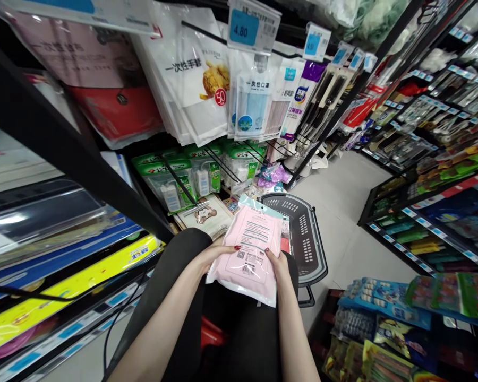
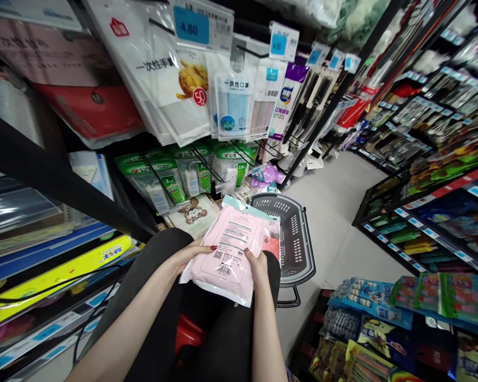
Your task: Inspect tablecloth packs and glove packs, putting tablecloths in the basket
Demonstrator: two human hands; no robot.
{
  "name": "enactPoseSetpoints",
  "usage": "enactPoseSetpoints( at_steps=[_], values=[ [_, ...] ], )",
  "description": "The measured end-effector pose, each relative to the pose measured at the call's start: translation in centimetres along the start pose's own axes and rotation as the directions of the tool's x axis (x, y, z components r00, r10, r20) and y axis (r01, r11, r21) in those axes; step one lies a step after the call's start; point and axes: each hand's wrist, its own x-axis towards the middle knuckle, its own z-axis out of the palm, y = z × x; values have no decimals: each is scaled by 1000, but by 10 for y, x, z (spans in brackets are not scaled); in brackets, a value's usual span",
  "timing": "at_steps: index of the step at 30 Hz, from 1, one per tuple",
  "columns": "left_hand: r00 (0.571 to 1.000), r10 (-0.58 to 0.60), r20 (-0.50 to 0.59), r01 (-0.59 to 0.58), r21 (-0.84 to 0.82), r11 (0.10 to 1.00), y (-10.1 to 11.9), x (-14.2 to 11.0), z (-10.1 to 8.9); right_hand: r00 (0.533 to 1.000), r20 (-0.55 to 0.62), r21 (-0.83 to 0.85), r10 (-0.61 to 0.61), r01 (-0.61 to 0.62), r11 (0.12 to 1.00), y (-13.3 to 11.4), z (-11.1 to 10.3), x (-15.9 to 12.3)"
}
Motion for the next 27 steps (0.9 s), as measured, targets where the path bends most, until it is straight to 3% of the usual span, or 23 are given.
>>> enactPoseSetpoints(
  at_steps=[5,9,21,27],
  values=[
    [1000,-2,-19,1,-73,997,0,1,-2,978,174,200,114,-149,968,-5,-10,-4],
    [998,8,-63,-13,-79,997,-1,3,-2,939,309,194,148,-214,957,-5,-13,-5],
    [999,17,-36,-19,-64,998,-5,7,-6,952,278,122,131,-170,978,-6,-11,-5],
    [995,90,-48,-91,-39,995,-4,7,-6,951,310,175,8,-66,982,-3,-9,-7]
  ],
)
